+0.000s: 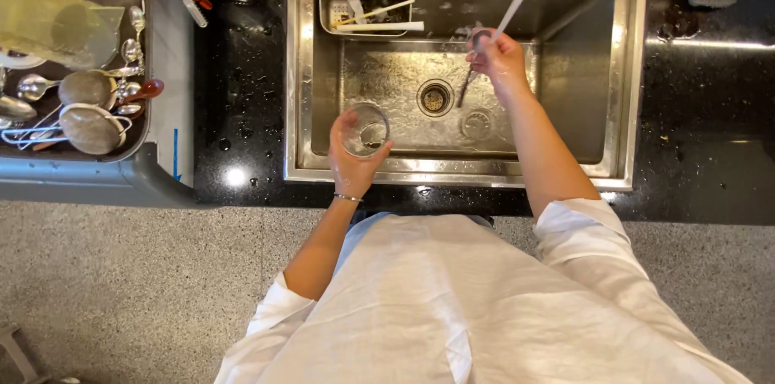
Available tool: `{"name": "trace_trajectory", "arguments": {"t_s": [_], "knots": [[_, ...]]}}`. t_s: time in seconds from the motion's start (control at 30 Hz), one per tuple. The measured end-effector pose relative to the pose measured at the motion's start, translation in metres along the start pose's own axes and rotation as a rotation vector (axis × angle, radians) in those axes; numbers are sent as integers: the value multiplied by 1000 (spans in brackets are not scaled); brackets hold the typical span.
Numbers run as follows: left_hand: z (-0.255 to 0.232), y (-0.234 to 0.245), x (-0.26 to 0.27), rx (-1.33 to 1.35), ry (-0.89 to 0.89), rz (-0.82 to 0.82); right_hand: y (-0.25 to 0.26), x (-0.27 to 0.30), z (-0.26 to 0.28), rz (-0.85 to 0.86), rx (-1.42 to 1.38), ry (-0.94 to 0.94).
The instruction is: Washing two glasses in a sink using a blue sponge.
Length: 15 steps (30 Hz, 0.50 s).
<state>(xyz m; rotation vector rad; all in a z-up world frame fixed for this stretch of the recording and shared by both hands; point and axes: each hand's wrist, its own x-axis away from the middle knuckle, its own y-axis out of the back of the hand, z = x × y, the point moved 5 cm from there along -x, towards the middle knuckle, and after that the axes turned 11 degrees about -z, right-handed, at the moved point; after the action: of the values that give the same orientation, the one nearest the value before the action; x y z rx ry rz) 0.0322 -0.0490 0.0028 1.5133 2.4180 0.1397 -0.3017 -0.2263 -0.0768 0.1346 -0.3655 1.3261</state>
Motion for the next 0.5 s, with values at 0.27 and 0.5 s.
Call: {"name": "trace_trajectory", "arguments": {"t_s": [0.27,0.5], "knots": [[-12,0,-3,43,6,25,-34,-67,22,155,790,340],[3,4,4,179,83,12,-48,-32,51,219,900,610]]}}
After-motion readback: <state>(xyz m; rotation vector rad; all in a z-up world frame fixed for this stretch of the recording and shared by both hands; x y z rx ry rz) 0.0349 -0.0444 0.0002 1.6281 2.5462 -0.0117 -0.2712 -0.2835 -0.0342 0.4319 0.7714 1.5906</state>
